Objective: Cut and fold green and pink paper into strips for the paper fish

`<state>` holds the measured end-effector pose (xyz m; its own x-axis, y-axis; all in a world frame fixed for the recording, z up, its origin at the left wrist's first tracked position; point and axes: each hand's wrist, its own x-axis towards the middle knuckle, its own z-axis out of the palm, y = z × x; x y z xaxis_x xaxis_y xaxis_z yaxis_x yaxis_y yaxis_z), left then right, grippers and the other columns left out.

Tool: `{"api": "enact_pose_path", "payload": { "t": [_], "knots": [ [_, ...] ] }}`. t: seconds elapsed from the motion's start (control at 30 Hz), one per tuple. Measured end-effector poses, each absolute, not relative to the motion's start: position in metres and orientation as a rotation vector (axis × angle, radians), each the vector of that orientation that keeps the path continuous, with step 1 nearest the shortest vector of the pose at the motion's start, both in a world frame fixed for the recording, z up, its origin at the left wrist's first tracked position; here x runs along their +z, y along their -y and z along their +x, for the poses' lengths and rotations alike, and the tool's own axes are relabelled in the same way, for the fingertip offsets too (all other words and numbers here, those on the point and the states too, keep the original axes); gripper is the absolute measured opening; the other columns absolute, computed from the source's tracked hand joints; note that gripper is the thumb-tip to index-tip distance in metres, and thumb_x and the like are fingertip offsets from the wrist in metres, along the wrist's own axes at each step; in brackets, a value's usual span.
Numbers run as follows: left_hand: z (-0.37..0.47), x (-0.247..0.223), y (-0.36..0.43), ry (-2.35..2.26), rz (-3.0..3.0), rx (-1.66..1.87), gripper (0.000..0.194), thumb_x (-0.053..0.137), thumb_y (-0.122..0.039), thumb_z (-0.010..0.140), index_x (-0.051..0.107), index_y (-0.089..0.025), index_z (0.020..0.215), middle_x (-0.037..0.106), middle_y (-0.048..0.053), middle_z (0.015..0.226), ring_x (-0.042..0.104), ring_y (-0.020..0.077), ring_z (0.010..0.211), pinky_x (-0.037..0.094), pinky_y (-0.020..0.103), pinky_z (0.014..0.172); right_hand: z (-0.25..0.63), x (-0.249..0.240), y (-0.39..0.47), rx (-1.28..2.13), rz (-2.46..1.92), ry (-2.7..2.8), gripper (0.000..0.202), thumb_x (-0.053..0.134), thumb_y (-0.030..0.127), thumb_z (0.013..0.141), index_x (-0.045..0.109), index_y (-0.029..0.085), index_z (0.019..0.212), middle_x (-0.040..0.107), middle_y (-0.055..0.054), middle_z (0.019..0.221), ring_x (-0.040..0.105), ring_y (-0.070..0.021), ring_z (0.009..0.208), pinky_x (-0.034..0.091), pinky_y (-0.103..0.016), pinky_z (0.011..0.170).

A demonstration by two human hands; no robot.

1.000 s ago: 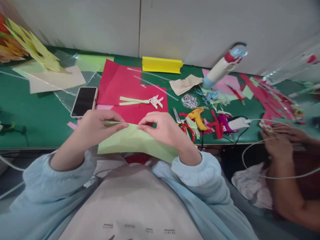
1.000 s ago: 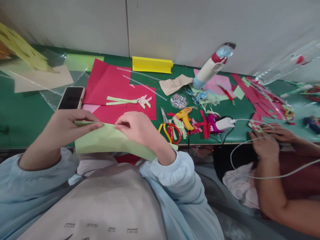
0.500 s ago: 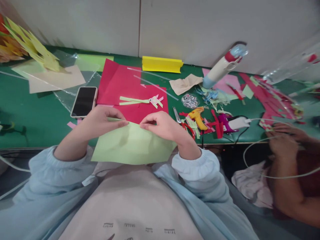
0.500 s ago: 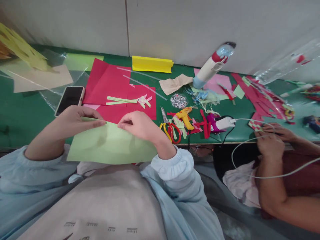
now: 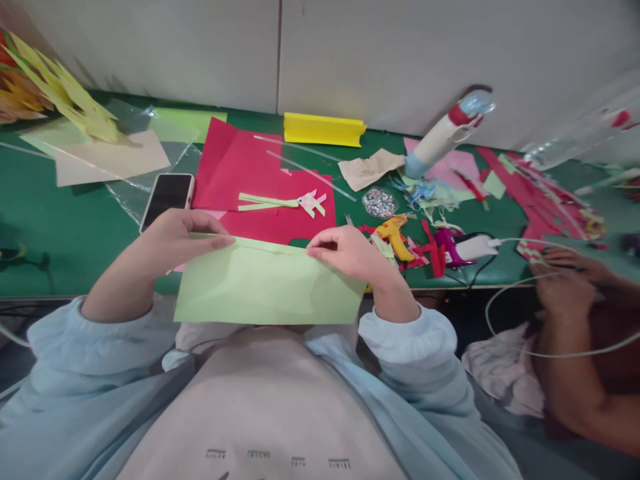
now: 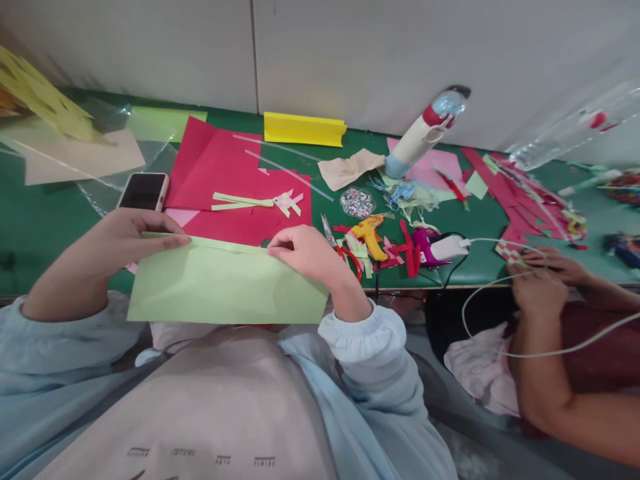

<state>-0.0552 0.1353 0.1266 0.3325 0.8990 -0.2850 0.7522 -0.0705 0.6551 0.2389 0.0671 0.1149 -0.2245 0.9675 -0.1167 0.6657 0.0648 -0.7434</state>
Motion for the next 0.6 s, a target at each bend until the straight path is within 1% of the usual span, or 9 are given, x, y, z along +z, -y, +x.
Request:
{"api": "enact_pose_path", "payload": {
  "t": [0.03, 0.1, 0.17, 0.23, 0.3, 0.4, 0.5, 0.6],
  "knots": [
    [-0.055, 0.127, -0.135, -1.461, 1.933, 0.209, 0.032, 0.065, -0.054, 0.076, 0.072, -0.023, 0.080, 0.069, 0.002, 0.068, 0.060, 0.0183, 0.058, 0.043, 0.026, 0.049, 0.237, 0.116, -0.066, 0.926, -1.640, 1.973, 0.017, 0.061, 0.024, 0.085, 0.076, 0.015, 0.084, 0.073, -0.002, 0.078, 0.060, -0.0109, 0.069, 0.038, -0.023, 0.065],
    [-0.051, 0.129, -0.134, -1.476, 2.129, 0.155, 0.028, 0.064, -0.049, 0.077, 0.074, -0.024, 0.085, 0.075, 0.003, 0.084, 0.067, 0.0221, 0.075, 0.050, 0.029, 0.064, 0.232, 0.120, -0.063, 0.806, -1.659, 2.063, 0.017, 0.060, 0.020, 0.087, 0.076, 0.016, 0.085, 0.074, -0.003, 0.084, 0.061, -0.0117, 0.074, 0.039, -0.023, 0.069],
    [-0.042, 0.130, -0.131, -1.483, 2.311, 0.136, 0.030, 0.063, -0.045, 0.079, 0.075, -0.025, 0.098, 0.076, 0.004, 0.101, 0.069, 0.0241, 0.089, 0.050, 0.032, 0.079, 0.225, 0.124, -0.062, 0.717, -1.665, 2.154, 0.018, 0.059, 0.017, 0.089, 0.077, 0.016, 0.085, 0.075, -0.004, 0.089, 0.063, -0.0129, 0.081, 0.039, -0.024, 0.073],
    [-0.029, 0.131, -0.127, -1.392, 2.435, 0.119, 0.035, 0.061, -0.043, 0.082, 0.074, -0.024, 0.109, 0.076, 0.006, 0.106, 0.069, 0.0239, 0.092, 0.049, 0.033, 0.085, 0.218, 0.127, -0.061, 0.666, -1.662, 2.237, 0.019, 0.059, 0.015, 0.090, 0.077, 0.017, 0.086, 0.075, -0.004, 0.090, 0.063, -0.0136, 0.084, 0.038, -0.024, 0.075],
    [-0.016, 0.128, -0.124, -1.200, 2.482, 0.046, 0.033, 0.057, -0.041, 0.085, 0.075, -0.023, 0.107, 0.077, 0.006, 0.105, 0.069, 0.0230, 0.091, 0.048, 0.031, 0.081, 0.212, 0.129, -0.061, 0.632, -1.653, 2.308, 0.020, 0.058, 0.016, 0.092, 0.077, 0.017, 0.088, 0.074, -0.005, 0.089, 0.063, -0.0139, 0.085, 0.037, -0.024, 0.074],
    [-0.001, 0.121, -0.124, -0.902, 2.466, 0.035, 0.029, 0.055, -0.039, 0.087, 0.077, -0.023, 0.096, 0.078, 0.004, 0.091, 0.068, 0.0187, 0.078, 0.043, 0.026, 0.067, 0.208, 0.129, -0.062, 0.591, -1.630, 2.393, 0.021, 0.057, 0.021, 0.094, 0.077, 0.017, 0.088, 0.073, -0.005, 0.088, 0.062, -0.0140, 0.082, 0.035, -0.025, 0.070],
    [0.005, 0.113, -0.127, -0.847, 2.431, 0.038, 0.029, 0.054, -0.037, 0.086, 0.078, -0.020, 0.086, 0.077, 0.004, 0.079, 0.063, 0.0151, 0.065, 0.037, 0.025, 0.059, 0.207, 0.129, -0.063, 0.580, -1.619, 2.422, 0.020, 0.058, 0.022, 0.094, 0.076, 0.016, 0.086, 0.072, -0.006, 0.087, 0.061, -0.0146, 0.081, 0.034, -0.025, 0.069],
    [0.003, 0.109, -0.129, -0.869, 2.399, 0.039, 0.030, 0.054, -0.037, 0.085, 0.078, -0.020, 0.083, 0.076, 0.003, 0.076, 0.061, 0.0140, 0.063, 0.036, 0.024, 0.058, 0.211, 0.130, -0.063, 0.612, -1.614, 2.377, 0.019, 0.059, 0.018, 0.092, 0.077, 0.017, 0.086, 0.074, -0.005, 0.088, 0.062, -0.0147, 0.082, 0.036, -0.025, 0.071]
  ]
}}
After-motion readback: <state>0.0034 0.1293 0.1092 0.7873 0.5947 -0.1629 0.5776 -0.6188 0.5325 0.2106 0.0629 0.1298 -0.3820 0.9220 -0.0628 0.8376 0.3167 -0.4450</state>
